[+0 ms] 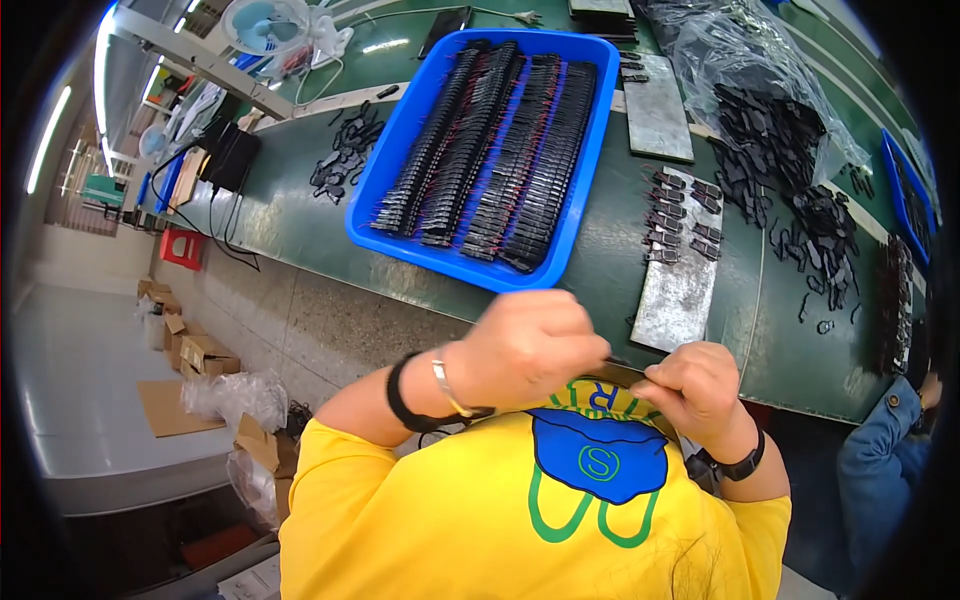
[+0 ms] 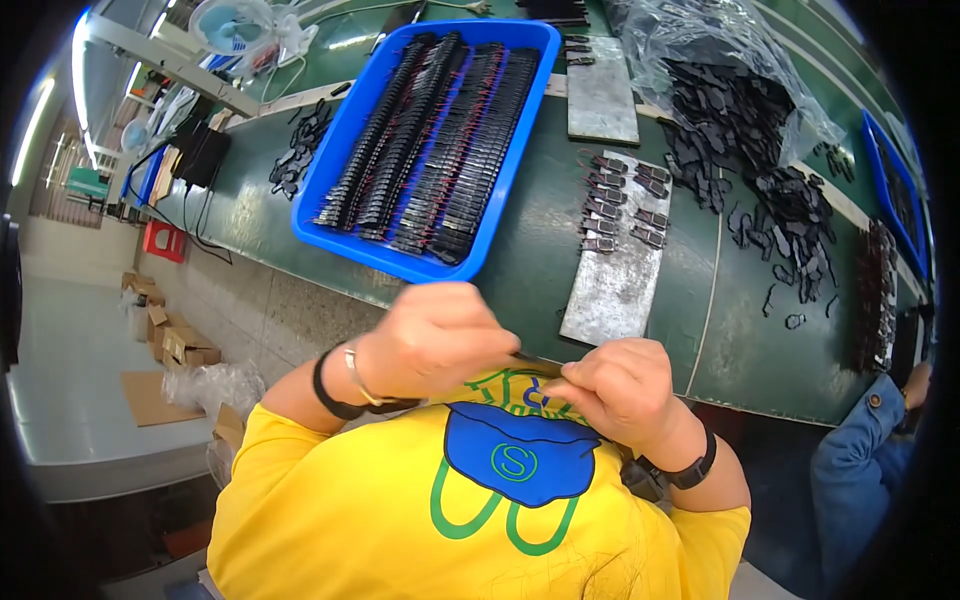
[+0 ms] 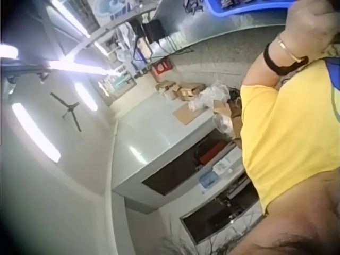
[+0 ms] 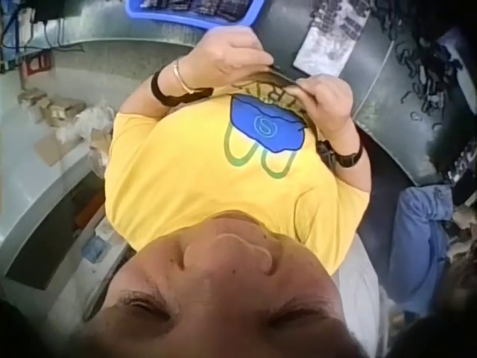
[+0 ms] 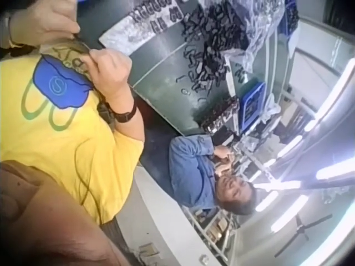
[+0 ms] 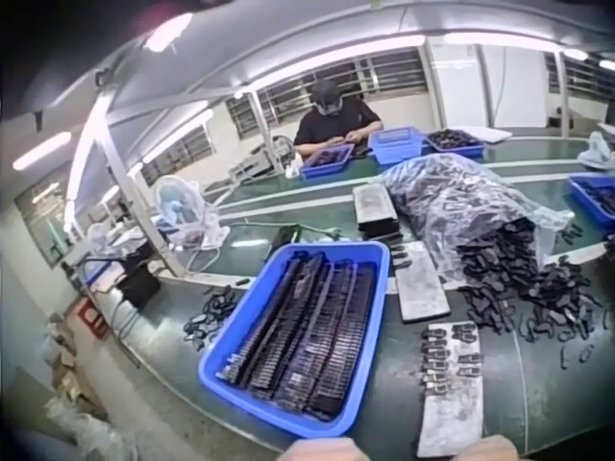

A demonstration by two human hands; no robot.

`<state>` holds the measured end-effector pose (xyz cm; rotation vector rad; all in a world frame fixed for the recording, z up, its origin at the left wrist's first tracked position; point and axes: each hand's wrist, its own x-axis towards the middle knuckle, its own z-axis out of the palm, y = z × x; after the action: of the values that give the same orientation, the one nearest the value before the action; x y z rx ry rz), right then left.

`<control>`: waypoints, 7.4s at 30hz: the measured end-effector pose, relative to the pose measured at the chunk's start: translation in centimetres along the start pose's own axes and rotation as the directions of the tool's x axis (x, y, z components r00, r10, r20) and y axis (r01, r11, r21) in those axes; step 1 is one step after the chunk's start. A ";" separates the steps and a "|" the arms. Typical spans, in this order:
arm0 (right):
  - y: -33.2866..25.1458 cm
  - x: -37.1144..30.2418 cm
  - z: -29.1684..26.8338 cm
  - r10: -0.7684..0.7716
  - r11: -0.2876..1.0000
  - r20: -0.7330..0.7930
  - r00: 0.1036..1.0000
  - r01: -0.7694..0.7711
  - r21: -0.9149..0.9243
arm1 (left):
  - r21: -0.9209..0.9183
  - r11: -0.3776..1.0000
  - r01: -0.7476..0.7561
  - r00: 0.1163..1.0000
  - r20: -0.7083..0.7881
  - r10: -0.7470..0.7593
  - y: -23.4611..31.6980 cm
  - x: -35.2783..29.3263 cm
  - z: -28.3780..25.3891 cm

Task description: The person picks up a component from a blue tray and a black piece from a pile, joins them together by hand, and then places the assembled unit onto a metal plate.

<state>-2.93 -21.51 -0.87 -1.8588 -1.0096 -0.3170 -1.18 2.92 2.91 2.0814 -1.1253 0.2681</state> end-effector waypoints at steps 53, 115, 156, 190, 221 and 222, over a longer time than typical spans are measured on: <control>6.9 2.0 -5.6 0.463 0.730 -0.054 0.885 -0.415 -0.542 | -0.337 0.938 0.075 0.926 0.373 0.060 -1.0 0.8 3.7; 0.6 -1.3 -1.6 0.233 0.924 -0.155 0.960 -0.269 -0.272 | -0.303 0.928 0.216 0.975 0.024 -0.219 -1.2 3.4 7.0; 0.6 -1.9 -1.9 -0.054 0.856 -0.095 0.994 -0.003 -0.517 | -0.696 0.278 0.662 0.660 0.366 -0.656 -0.9 2.7 7.0; 10.7 0.9 -13.1 0.602 0.384 -0.286 0.746 -0.584 -0.715 | -0.772 0.180 0.610 0.779 0.542 -0.315 -1.9 1.7 4.9; 9.0 -0.7 -14.1 0.486 0.679 0.256 0.836 -0.176 -0.713 | -0.766 0.181 0.617 0.764 0.526 -0.374 -2.5 0.8 4.1; 8.2 -1.1 -13.6 0.460 0.721 0.174 0.870 -0.252 -0.645 | -0.765 0.171 0.620 0.760 0.532 -0.373 -2.5 0.9 4.1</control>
<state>5.33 -35.12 0.23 -2.7259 -0.7641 -0.0920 0.72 0.37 -0.80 1.2502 -0.3658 -0.8326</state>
